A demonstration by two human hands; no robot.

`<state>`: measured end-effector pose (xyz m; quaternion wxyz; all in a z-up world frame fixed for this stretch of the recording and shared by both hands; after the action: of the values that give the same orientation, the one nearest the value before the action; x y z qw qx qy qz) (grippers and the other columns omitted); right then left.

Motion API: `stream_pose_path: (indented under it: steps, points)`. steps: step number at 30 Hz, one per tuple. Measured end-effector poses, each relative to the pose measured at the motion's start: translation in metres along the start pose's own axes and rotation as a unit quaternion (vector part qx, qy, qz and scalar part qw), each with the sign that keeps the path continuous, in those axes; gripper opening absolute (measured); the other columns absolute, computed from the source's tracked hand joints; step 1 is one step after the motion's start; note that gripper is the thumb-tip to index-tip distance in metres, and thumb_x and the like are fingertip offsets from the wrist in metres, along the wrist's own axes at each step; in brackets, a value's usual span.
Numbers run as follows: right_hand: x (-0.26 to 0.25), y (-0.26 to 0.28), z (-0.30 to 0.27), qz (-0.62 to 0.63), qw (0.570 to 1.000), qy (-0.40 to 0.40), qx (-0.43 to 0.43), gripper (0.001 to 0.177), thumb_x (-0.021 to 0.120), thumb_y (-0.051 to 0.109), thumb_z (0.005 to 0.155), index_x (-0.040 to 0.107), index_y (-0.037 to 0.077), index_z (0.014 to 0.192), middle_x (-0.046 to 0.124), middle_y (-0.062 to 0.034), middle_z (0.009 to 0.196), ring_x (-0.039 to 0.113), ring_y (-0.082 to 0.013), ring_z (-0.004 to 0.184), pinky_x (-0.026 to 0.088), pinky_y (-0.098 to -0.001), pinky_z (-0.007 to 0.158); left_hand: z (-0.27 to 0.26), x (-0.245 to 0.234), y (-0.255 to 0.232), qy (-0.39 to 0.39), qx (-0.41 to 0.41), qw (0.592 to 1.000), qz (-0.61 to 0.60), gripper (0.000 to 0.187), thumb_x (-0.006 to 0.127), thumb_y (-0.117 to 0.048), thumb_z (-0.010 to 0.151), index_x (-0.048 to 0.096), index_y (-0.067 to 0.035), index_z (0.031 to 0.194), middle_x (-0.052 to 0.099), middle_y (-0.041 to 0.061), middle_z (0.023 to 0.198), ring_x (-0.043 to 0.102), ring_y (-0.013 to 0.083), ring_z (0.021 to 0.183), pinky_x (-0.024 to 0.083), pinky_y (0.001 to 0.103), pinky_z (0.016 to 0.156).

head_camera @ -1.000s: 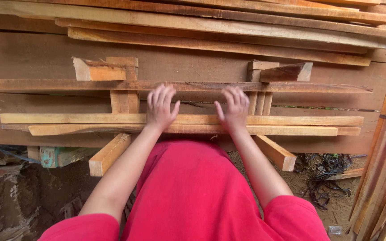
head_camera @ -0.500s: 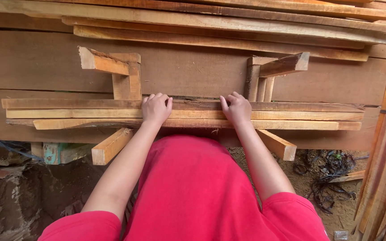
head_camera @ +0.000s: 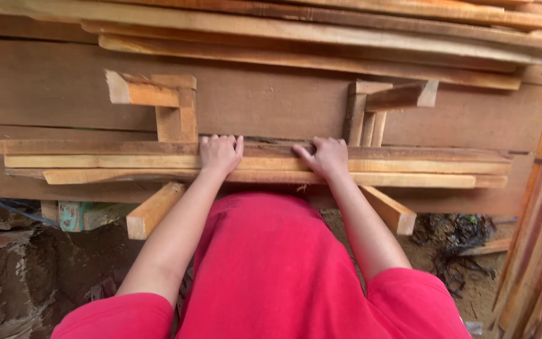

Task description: Organizing and arranging thin wooden strips on a workbench in a workshop.

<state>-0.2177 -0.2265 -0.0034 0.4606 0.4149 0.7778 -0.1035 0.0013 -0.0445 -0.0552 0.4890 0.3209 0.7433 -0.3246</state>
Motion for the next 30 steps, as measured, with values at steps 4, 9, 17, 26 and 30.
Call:
stream_pose_path:
  steps: [4, 9, 17, 26, 30]
  points:
    - [-0.005, 0.002, 0.002, 0.015, 0.998, 0.053, 0.023, 0.074, 0.045, 0.079, 0.092, 0.074, 0.014, 0.109, 0.079, -0.0140, 0.105, 0.071, -0.0324, 0.108, 0.044, -0.0425, 0.099, 0.015, -0.005, 0.005, 0.082, -0.028, 0.996, -0.019, 0.060, 0.034, -0.052, 0.102, 0.077, -0.019, 0.077, 0.078, 0.009, 0.077, 0.076, 0.0334, 0.084, 0.051, 0.048, 0.079]
    - [0.003, -0.005, 0.009, 0.003, 0.999, -0.002, 0.033, 0.073, 0.050, 0.086, 0.085, 0.075, 0.019, 0.099, 0.079, -0.0080, 0.091, 0.073, -0.0267, 0.100, 0.044, -0.0378, 0.094, 0.020, -0.004, 0.009, 0.215, -0.068, 0.974, -0.009, 0.068, 0.030, -0.054, 0.097, 0.082, -0.011, 0.090, 0.080, 0.016, 0.090, 0.077, 0.0366, 0.096, 0.056, 0.049, 0.084]
    - [0.009, -0.006, 0.006, 0.014, 0.999, -0.043, 0.026, 0.068, 0.054, 0.084, 0.085, 0.075, 0.021, 0.099, 0.079, -0.0051, 0.092, 0.073, -0.0237, 0.098, 0.045, -0.0381, 0.094, 0.011, -0.001, 0.009, 0.118, -0.030, 0.992, -0.012, 0.059, 0.032, -0.048, 0.102, 0.080, -0.019, 0.083, 0.078, 0.007, 0.081, 0.077, 0.0288, 0.086, 0.055, 0.044, 0.079]
    - [0.020, -0.035, 0.044, 0.076, 0.967, -0.240, 0.026, 0.032, 0.066, 0.064, 0.090, 0.066, 0.033, 0.087, 0.064, 0.0097, 0.080, 0.070, -0.0142, 0.084, 0.054, -0.0341, 0.076, 0.056, 0.035, 0.023, 0.026, -0.009, 0.995, -0.092, 0.027, 0.054, -0.048, 0.096, 0.070, -0.026, 0.097, 0.075, -0.002, 0.090, 0.073, 0.0242, 0.096, 0.053, 0.045, 0.085]
    - [-0.021, -0.027, 0.083, 0.127, 0.938, -0.322, 0.007, 0.029, 0.072, 0.050, 0.092, 0.067, 0.026, 0.108, 0.066, 0.0028, 0.104, 0.069, -0.0276, 0.096, 0.057, -0.0451, 0.077, 0.129, 0.022, 0.027, -0.057, 0.006, 0.993, -0.102, 0.025, 0.061, -0.045, 0.094, 0.066, -0.026, 0.110, 0.072, 0.000, 0.102, 0.069, 0.0260, 0.105, 0.052, 0.050, 0.091]
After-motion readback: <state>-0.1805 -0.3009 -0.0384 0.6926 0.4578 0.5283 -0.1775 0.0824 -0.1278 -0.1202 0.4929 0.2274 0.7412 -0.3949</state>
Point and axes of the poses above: each hand's wrist, its own z-axis towards the middle knuckle, its own x-axis out of the palm, y = z × x, the point moved 8 cm from there along z, towards the middle knuckle
